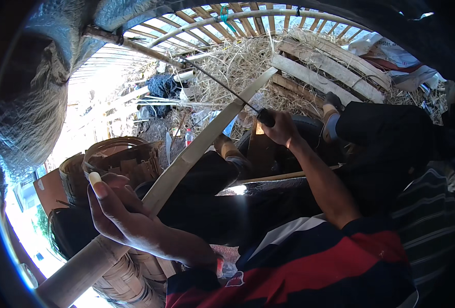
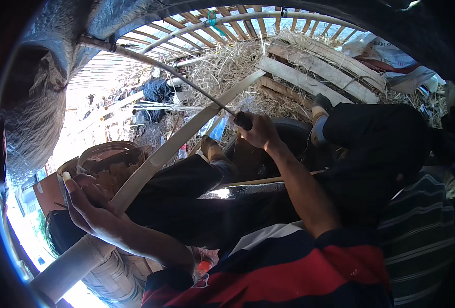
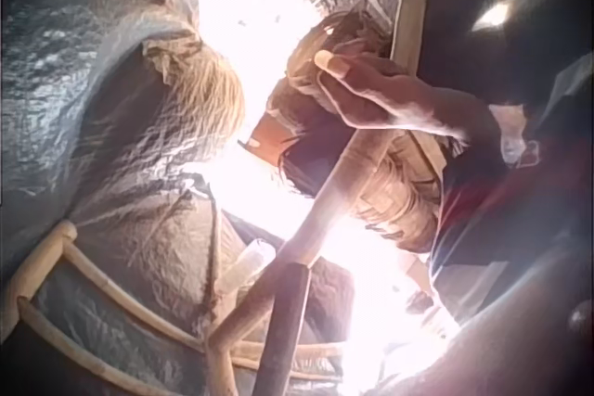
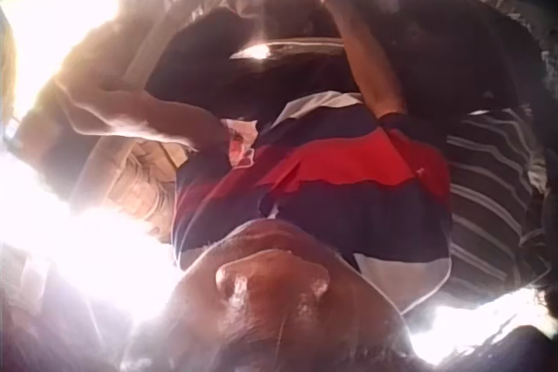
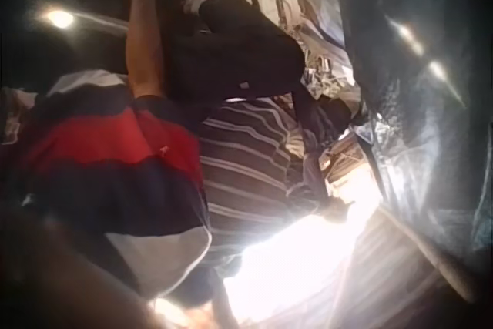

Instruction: The person trims thin bamboo strips using a knife and then cuts along a wider bamboo piece with the knife.

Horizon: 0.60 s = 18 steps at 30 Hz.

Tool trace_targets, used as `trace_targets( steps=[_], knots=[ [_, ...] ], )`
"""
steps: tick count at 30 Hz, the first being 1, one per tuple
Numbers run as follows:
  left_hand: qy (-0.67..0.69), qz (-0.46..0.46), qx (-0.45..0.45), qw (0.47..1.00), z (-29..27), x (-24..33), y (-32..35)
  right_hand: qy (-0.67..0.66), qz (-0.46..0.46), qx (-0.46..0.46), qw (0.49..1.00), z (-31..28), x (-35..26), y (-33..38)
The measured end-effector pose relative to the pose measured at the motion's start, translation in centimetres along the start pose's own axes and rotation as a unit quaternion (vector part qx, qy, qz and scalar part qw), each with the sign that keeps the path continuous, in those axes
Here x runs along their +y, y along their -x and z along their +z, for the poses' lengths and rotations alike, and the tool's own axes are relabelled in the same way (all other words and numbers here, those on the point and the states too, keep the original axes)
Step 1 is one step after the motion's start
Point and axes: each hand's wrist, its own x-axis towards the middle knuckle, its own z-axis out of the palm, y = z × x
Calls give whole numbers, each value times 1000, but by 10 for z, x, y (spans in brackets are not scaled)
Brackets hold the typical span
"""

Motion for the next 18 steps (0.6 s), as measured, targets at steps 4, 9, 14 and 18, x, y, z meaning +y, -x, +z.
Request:
trace_targets(
  steps=[4,9,14,18],
  knots=[
    [-8,-13,15,1000,-1,-2,-6,-76,-28,-46,996,-9,-5,0],
    [16,-8,9,1000,4,1,-2,25,119,-12,993,-7,53,-6],
    [12,-7,16,1000,3,0,-7,11,107,-1,994,-3,30,-9],
    [0,-10,12,1000,4,6,-7,-9,-8,-12,1000,-5,16,-11]
  ],
)
